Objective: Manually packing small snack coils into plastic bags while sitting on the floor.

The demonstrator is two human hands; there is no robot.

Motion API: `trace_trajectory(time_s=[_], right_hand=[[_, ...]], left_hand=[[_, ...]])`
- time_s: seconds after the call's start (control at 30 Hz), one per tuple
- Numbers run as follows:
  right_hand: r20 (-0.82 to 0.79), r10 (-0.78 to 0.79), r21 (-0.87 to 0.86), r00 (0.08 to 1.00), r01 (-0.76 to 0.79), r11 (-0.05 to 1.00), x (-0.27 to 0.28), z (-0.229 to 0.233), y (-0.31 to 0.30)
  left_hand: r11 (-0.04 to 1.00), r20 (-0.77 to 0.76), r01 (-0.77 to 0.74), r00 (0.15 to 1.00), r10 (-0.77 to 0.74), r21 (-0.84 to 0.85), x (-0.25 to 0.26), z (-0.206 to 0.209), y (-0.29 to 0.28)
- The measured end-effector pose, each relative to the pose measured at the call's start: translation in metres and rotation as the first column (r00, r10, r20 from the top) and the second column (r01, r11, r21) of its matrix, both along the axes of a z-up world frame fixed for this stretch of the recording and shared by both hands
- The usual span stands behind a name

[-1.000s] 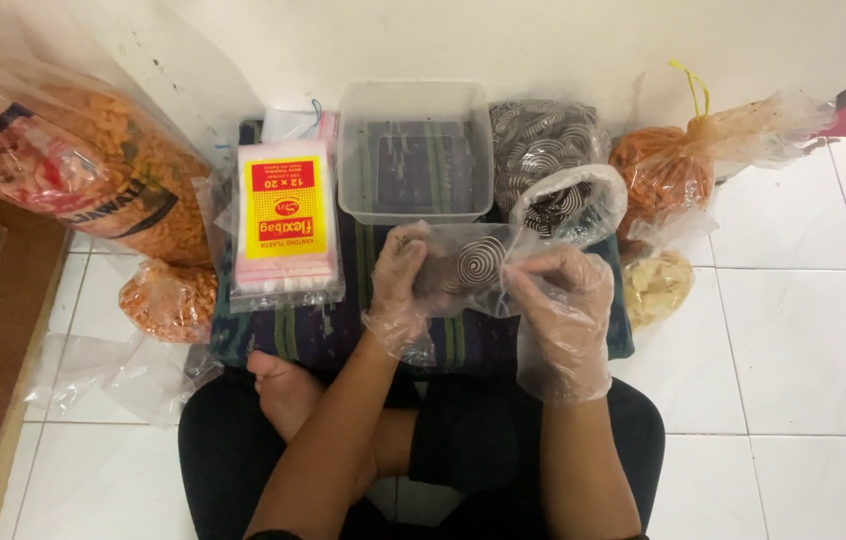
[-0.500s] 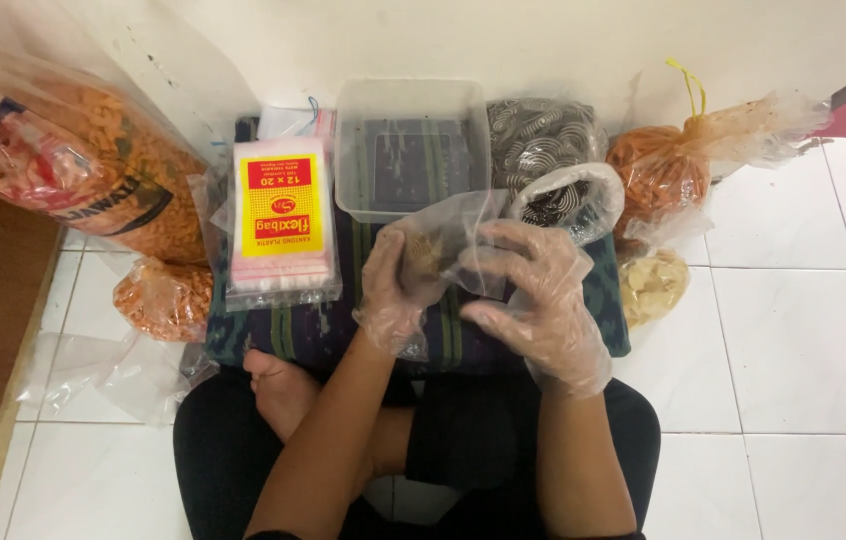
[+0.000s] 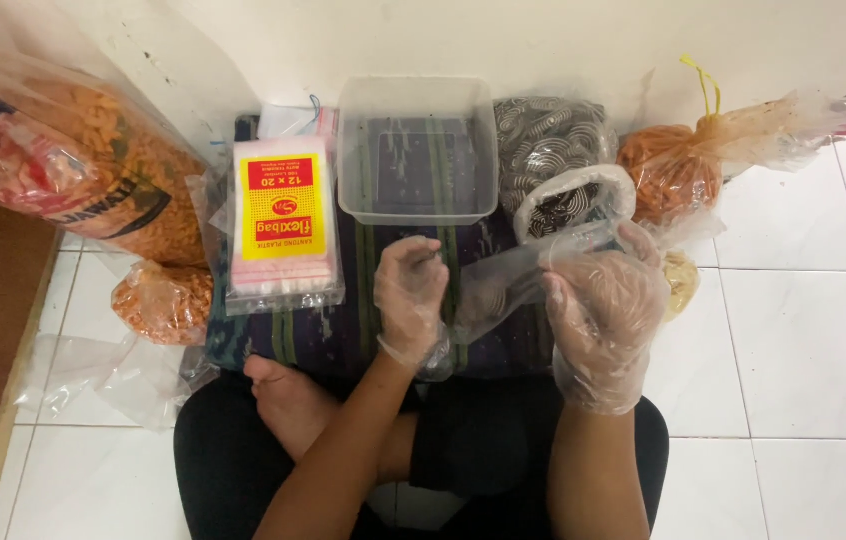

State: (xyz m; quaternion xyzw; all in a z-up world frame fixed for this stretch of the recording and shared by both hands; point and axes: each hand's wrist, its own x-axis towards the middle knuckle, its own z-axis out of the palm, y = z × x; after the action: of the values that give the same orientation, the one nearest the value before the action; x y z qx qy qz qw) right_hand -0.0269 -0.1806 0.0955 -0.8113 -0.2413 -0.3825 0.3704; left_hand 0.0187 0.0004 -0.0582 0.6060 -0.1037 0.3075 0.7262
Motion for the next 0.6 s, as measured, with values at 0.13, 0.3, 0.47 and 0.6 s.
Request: trace_trajectory(time_s=[0.13,0.3,0.47,0.6], right_hand=[[0.014,0.082,-0.048,0.997,-0.081,0.996,0.013,-0.001,0.005],[0.03,0.2,-0.052,0.979,-0.199,0.979,0.006,0.004,0.027],[0.002,0.224,-0.083,0.975,-0.223,0.971,-0.004,0.011,0.029],[-0.026,0.253,-0.053,0.967,-0.254,0.966,-0.005,0.01,0.033]], left_hand=[[0.979,0.094,-0.05,0.995,0.032,0.197,-0.011,0.05,0.001],[0.781,0.128,0.017,0.984,-0.124,0.625,-0.014,0.07,0.003],[0.78,0.121,0.057,0.978,-0.168,0.623,-0.006,0.062,0.011],[0.734,0.082,0.041,0.988,-0.131,0.678,0.001,0.055,0.017]])
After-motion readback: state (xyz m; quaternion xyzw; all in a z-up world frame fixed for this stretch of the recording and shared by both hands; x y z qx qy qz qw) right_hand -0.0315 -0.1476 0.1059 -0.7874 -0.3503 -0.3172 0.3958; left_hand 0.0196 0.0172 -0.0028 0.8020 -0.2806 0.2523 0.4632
